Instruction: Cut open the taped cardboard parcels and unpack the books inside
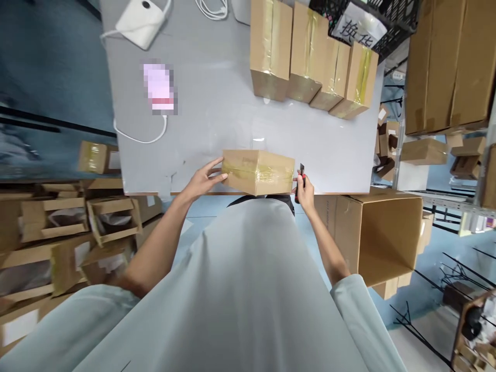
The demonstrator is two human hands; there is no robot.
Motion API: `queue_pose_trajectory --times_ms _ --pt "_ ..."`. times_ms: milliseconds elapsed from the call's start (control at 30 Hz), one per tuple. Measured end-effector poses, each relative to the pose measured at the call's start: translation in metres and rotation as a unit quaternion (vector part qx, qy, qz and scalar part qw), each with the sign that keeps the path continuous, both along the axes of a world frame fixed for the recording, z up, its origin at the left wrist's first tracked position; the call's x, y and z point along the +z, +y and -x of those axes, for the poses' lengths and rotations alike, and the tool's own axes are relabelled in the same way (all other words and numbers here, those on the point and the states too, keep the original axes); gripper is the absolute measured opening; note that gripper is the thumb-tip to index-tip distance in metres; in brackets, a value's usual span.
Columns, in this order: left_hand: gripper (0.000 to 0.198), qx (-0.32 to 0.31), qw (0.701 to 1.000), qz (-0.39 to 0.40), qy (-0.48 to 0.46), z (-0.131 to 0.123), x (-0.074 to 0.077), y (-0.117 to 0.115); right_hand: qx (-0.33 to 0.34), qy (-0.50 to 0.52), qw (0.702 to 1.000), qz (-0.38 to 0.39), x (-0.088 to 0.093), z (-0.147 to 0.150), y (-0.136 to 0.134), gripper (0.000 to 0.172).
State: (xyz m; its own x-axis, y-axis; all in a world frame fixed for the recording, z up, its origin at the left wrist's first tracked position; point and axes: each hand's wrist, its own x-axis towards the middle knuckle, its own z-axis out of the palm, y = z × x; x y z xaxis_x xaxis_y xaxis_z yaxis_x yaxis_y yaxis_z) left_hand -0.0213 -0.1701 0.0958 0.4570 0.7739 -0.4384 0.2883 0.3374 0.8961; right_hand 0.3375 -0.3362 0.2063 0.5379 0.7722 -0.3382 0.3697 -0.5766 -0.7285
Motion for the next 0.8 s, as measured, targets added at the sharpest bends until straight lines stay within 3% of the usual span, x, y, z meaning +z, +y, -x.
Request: queue_pose_trajectory --times_ms 133,233,333,400,467,567,667,800 --pt "0.106 -0.002 0.999 0.043 -0.025 -0.005 -0.024 0.004 0.016 0.000 0.999 -0.047 0.017 0.039 0.017 0.075" --pt "0.117 -0.006 0.996 0.084 -0.031 -0.046 -0.036 -0.007 0.061 -0.053 0.995 -0.050 0.039 0.030 0.024 0.064" --pt "0.118 -0.027 0.997 0.067 -0.033 -0.094 -0.035 -0.019 0.098 -0.170 0.980 -0.017 0.057 0.006 0.028 0.060" --pt "0.113 -0.036 0.999 0.026 -0.028 -0.113 -0.022 -0.023 0.117 -0.229 0.966 0.032 0.065 -0.004 0.031 0.058" --pt "0.102 -0.049 0.996 -0.071 -0.008 -0.116 0.001 -0.024 0.132 -0.258 0.954 0.079 0.069 -0.006 0.032 0.057" --pt "0.084 -0.071 0.972 -0.222 0.035 -0.102 0.047 -0.019 0.144 -0.288 0.938 0.127 0.068 0.002 0.032 0.058" --pt "0.078 -0.099 0.956 -0.270 0.055 -0.090 0.083 -0.013 0.151 -0.320 0.924 0.148 0.063 0.010 0.029 0.059" --pt "0.081 -0.107 0.951 -0.285 0.059 -0.093 0.099 -0.007 0.167 -0.335 0.913 0.162 0.061 0.011 0.028 0.061"
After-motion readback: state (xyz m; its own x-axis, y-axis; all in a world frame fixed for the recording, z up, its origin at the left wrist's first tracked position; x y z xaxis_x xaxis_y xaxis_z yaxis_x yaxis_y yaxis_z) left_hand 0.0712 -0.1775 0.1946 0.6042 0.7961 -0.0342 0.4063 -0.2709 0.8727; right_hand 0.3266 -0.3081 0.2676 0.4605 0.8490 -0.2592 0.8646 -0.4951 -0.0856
